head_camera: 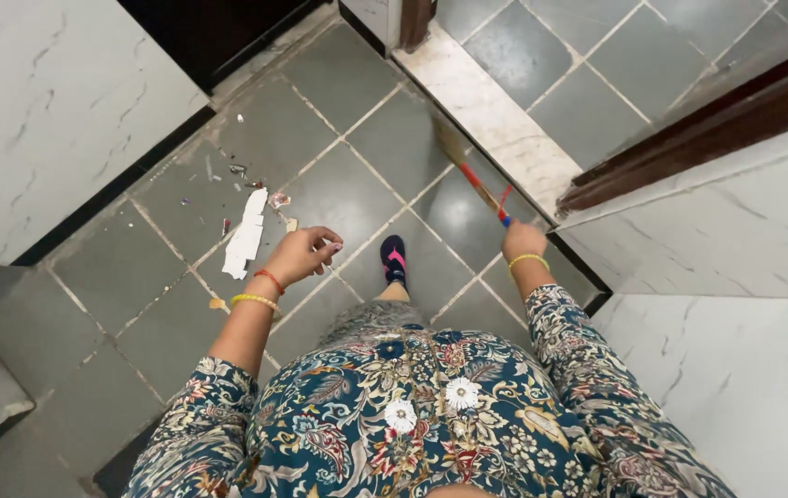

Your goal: The person sweeps debris from a tiled floor using a small broom, moving items into a pile near a staircase.

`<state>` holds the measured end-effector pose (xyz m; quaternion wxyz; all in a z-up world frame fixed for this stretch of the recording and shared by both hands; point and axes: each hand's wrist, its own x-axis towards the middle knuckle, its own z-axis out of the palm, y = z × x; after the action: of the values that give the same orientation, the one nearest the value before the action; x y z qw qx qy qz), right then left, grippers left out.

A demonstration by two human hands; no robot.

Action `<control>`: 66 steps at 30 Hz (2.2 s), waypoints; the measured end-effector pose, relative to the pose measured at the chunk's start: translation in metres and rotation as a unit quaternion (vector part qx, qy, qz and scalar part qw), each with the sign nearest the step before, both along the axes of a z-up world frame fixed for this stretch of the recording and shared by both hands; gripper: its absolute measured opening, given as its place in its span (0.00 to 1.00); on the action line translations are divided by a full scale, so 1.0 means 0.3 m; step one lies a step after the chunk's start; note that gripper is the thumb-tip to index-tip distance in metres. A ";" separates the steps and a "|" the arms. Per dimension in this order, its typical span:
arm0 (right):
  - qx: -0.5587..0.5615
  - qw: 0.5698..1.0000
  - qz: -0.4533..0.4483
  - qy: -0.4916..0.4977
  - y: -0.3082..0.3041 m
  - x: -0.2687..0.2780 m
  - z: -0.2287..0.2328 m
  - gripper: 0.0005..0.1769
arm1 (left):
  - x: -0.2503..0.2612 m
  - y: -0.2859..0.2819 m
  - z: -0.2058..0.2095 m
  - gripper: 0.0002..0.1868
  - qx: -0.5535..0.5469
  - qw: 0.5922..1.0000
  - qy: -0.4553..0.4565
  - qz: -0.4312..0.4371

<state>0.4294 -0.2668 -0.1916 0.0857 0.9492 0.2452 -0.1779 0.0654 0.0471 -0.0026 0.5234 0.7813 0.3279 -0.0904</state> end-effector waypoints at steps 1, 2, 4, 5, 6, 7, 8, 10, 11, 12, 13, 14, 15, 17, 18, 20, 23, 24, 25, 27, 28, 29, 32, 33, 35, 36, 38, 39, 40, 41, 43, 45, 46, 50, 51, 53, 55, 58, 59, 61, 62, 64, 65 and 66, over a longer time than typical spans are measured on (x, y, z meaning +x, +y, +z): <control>-0.015 1.000 -0.001 0.003 0.039 0.032 -0.019 0.17 | 0.018 0.031 -0.018 0.13 -0.002 1.000 -0.010 0.002; -0.031 1.000 -0.001 0.006 0.082 0.061 -0.033 0.17 | 0.039 0.061 -0.034 0.13 -0.005 1.000 -0.021 0.003; -0.039 0.997 0.053 0.043 0.123 0.075 -0.054 0.17 | 0.094 0.106 -0.054 0.12 -0.015 1.000 -0.012 0.020; -0.046 0.994 0.080 0.062 0.126 0.075 -0.054 0.17 | 0.123 0.128 -0.062 0.12 -0.023 0.999 -0.007 0.028; -0.051 0.989 0.123 0.069 0.147 0.072 -0.056 0.17 | 0.157 0.161 -0.067 0.12 -0.021 0.999 -0.010 0.028; -0.057 0.982 0.162 0.077 0.170 0.054 -0.061 0.17 | 0.197 0.194 -0.072 0.12 -0.021 0.999 -0.012 0.025; -0.074 0.975 0.185 0.096 0.201 0.039 -0.059 0.17 | 0.235 0.222 -0.074 0.12 -0.021 0.999 -0.014 0.021; -0.103 0.962 0.216 0.133 0.314 0.033 -0.030 0.18 | 0.329 0.282 -0.065 0.13 -0.037 0.999 -0.009 0.029; -0.117 0.955 0.224 0.155 0.375 0.031 -0.006 0.18 | 0.379 0.311 -0.059 0.13 -0.044 0.999 -0.007 0.028; -0.097 0.954 0.235 0.159 0.437 0.039 0.025 0.19 | 0.428 0.345 -0.054 0.13 -0.042 0.999 -0.015 0.024; -0.079 0.953 0.243 0.164 0.480 0.057 0.062 0.20 | 0.478 0.375 -0.051 0.13 -0.043 0.999 -0.024 0.017; -0.062 0.954 0.248 0.155 0.514 0.082 0.101 0.20 | 0.526 0.404 -0.050 0.13 -0.044 0.998 -0.033 0.011; -0.045 0.956 0.254 0.143 0.549 0.117 0.135 0.21 | 0.575 0.439 -0.048 0.14 -0.040 0.998 -0.047 0.001; -0.023 0.960 0.254 0.119 0.577 0.198 0.191 0.23 | 0.666 0.497 -0.038 0.14 -0.032 0.996 -0.076 -0.016; -0.017 0.963 0.249 0.106 0.571 0.243 0.214 0.23 | 0.705 0.510 -0.031 0.14 -0.030 0.997 -0.068 -0.017; -0.003 0.973 0.215 0.088 0.560 0.325 0.243 0.23 | 0.763 0.542 -0.004 0.14 -0.021 0.998 -0.055 -0.010; 0.018 0.987 0.137 0.081 0.531 0.417 0.229 0.21 | 0.793 0.571 0.038 0.14 0.000 0.998 -0.059 -0.016; 0.021 0.990 0.116 0.082 0.540 0.452 0.206 0.20 | 0.787 0.581 0.049 0.14 -0.002 0.998 -0.056 -0.006; 0.022 0.991 0.101 0.083 0.567 0.489 0.177 0.20 | 0.764 0.598 0.054 0.14 -0.004 0.999 -0.053 0.010; 0.003 0.993 0.082 0.087 0.650 0.555 0.118 0.18 | 0.710 0.636 0.052 0.15 -0.014 0.998 -0.048 0.049; -0.007 0.993 0.075 0.090 0.696 0.584 0.097 0.18 | 0.681 0.659 0.047 0.16 -0.022 0.996 -0.046 0.073; -0.015 0.990 0.105 0.088 0.739 0.606 0.082 0.17 | 0.645 0.670 0.038 0.16 -0.033 0.993 -0.041 0.105; -0.046 0.972 0.209 0.095 0.898 0.625 0.058 0.16 | 0.542 0.687 0.021 0.17 -0.016 0.985 -0.047 0.164; -0.065 0.960 0.251 0.107 0.944 0.611 0.053 0.18 | 0.512 0.691 0.014 0.17 -0.002 0.982 -0.056 0.180; -0.082 0.940 0.308 0.124 1.057 0.581 0.050 0.19 | 0.470 0.707 0.010 0.18 0.028 0.974 -0.072 0.212; -0.079 0.933 0.325 0.130 1.116 0.564 0.054 0.18 | 0.450 0.686 0.013 0.18 0.014 0.968 -0.063 0.243; -0.049 0.921 0.362 0.135 1.284 0.576 0.091 0.18 | 0.449 0.671 0.051 0.18 -0.006 0.951 -0.052 0.303; -0.034 0.914 0.379 0.139 1.348 0.596 0.111 0.18 | 0.440 0.660 0.063 0.18 0.011 0.946 -0.047 0.320; -0.018 0.907 0.395 0.143 1.405 0.610 0.127 0.18 | 0.427 0.654 0.074 0.18 0.029 0.941 -0.041 0.336; -0.021 0.906 0.397 0.146 1.465 0.642 0.149 0.20 | 0.427 0.647 0.086 0.17 0.048 0.933 -0.038 0.354; -0.024 0.902 0.405 0.144 1.562 0.721 0.188 0.22 | 0.427 0.625 0.109 0.17 0.076 0.911 -0.009 0.406; -0.029 0.897 0.420 0.131 1.638 0.788 0.195 0.23 | 0.420 0.589 0.124 0.16 0.103 0.886 0.019 0.452; -0.033 0.894 0.429 0.123 1.673 0.807 0.184 0.24 | 0.414 0.564 0.127 0.16 0.117 0.873 0.032 0.473; -0.048 0.884 0.453 0.108 1.842 0.812 0.090 0.25 | 0.396 0.434 0.126 0.16 0.108 0.815 0.030 0.568; -0.049 0.877 0.465 0.109 1.884 0.789 0.066 0.25 | 0.392 0.390 0.125 0.16 0.108 0.798 0.048 0.591; -0.068 0.847 0.515 0.110 1.951 0.741 0.032 0.24 | 0.391 0.294 0.120 0.16 0.106 0.764 0.082 0.631; -0.104 0.798 0.585 0.105 2.008 0.691 0.011 0.23 | 0.390 0.185 0.112 0.16 0.122 0.734 0.062 0.666; -0.085 0.798 0.585 0.114 2.048 0.605 0.034 0.23 | 0.397 0.030 0.095 0.16 0.100 0.686 0.040 0.719; -0.075 0.786 0.602 0.119 2.041 0.584 0.058 0.23 | 0.392 -0.012 0.090 0.16 0.087 0.673 0.034 0.734; -0.055 0.762 0.632 0.130 2.012 0.554 0.131 0.23 | 0.396 -0.069 0.075 0.16 0.091 0.657 0.027 0.748; -0.058 0.747 0.649 0.128 1.991 0.537 0.174 0.24 | 0.400 -0.091 0.069 0.16 0.093 0.650 0.025 0.754; -0.061 0.719 0.680 0.127 1.944 0.487 0.258 0.25 | 0.398 -0.104 0.062 0.15 0.094 0.640 0.010 0.762; -0.070 0.706 0.693 0.131 1.919 0.467 0.297 0.26 | 0.402 -0.101 0.057 0.14 0.095 0.637 0.001 0.765; -0.080 0.692 0.705 0.134 1.894 0.448 0.331 0.26 | 0.405 -0.103 0.055 0.14 0.101 0.639 0.009 0.763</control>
<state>0.5637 0.3015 -0.0922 0.2279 0.4528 0.8362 -0.2093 0.1868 0.0162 0.0139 0.3213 0.3009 0.8191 0.3678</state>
